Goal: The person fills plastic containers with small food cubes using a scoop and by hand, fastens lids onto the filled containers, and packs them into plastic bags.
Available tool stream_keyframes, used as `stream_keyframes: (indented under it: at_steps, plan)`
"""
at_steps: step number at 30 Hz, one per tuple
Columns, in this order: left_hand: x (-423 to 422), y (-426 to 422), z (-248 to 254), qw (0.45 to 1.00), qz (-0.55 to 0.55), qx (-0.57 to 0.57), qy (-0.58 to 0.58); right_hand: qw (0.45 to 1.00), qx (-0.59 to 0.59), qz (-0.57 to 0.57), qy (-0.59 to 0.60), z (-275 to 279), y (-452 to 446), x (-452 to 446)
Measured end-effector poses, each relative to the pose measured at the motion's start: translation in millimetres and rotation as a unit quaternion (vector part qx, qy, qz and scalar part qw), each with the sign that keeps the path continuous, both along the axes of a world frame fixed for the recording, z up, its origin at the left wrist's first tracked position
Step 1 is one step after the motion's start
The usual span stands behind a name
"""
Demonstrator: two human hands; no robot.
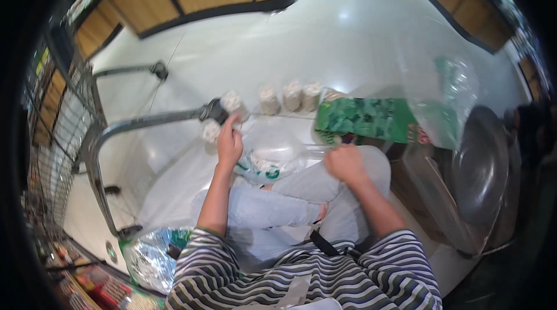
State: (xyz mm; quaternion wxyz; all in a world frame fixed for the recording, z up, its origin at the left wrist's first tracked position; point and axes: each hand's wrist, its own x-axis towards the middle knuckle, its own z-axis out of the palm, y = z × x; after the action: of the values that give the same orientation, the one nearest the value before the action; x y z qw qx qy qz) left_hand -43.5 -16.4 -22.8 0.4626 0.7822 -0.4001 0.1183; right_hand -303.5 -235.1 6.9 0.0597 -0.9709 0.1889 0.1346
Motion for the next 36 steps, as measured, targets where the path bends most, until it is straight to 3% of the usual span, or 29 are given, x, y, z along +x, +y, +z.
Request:
stream_keyframes:
  at_steps: [2, 6, 8, 10, 12, 14, 17, 19, 20, 22, 24, 26, 27, 29, 30, 32, 36]
  plan:
    - [-12, 5, -8, 0.996, -0.026, 0.071, 0.054, 0.988, 0.047, -0.028, -0.142, -13, 8, 1]
    - [-28, 21, -31, 0.996, -0.035, 0.088, 0.002, 0.985, 0.047, 0.017, -0.163, -48, 5, 29]
    - [-32, 36, -42, 0.994, 0.029, 0.102, 0.003, 0.984, 0.047, 0.043, -0.168, -69, 3, 50]
    - [-37, 50, -44, 0.988, 0.084, 0.127, -0.009, 0.998, -0.019, 0.046, -0.05, -87, 3, 66]
    - [-41, 56, -40, 0.973, 0.188, 0.116, 0.064, 0.998, -0.002, 0.06, 0.001, -100, 1, 82]
    - [-40, 67, -54, 0.965, 0.202, 0.134, 0.102, 0.996, 0.005, 0.07, 0.058, -98, 0, 87]
    - [-39, 68, -71, 0.962, 0.215, 0.164, 0.033, 0.994, 0.043, 0.054, -0.088, -55, -11, 76]
    - [-42, 65, -71, 0.921, 0.28, 0.272, 0.014, 0.993, 0.07, 0.034, -0.094, -21, -25, 71]
    - [-43, 63, -68, 0.917, 0.289, 0.273, 0.023, 0.99, 0.096, 0.002, -0.103, -5, -28, 66]
    - [-40, 55, -55, 0.859, 0.32, 0.374, 0.138, 0.982, 0.113, -0.012, -0.151, 31, -32, 46]
    - [-33, 54, -59, 0.854, 0.336, 0.372, 0.14, 0.97, 0.129, -0.029, -0.203, 35, -38, 35]
    - [-22, 59, -75, 0.844, 0.353, 0.379, 0.14, 0.923, 0.147, 0.015, -0.355, 23, -43, 29]
    - [-22, 60, -76, 0.842, 0.357, 0.378, 0.143, 0.924, 0.149, 0.02, -0.352, 20, -41, 27]
    - [-22, 63, -79, 0.867, 0.383, 0.289, 0.133, 0.887, 0.16, 0.079, -0.426, 13, -36, 28]
    - [-21, 63, -79, 0.865, 0.387, 0.29, 0.136, 0.887, 0.163, 0.083, -0.423, 6, -34, 31]
    - [-22, 63, -78, 0.878, 0.378, 0.248, 0.155, 0.94, 0.104, 0.128, -0.298, -9, -30, 36]
    - [-18, 64, -83, 0.891, 0.381, 0.161, 0.189, 0.915, 0.132, 0.145, -0.353, -11, -22, 43]
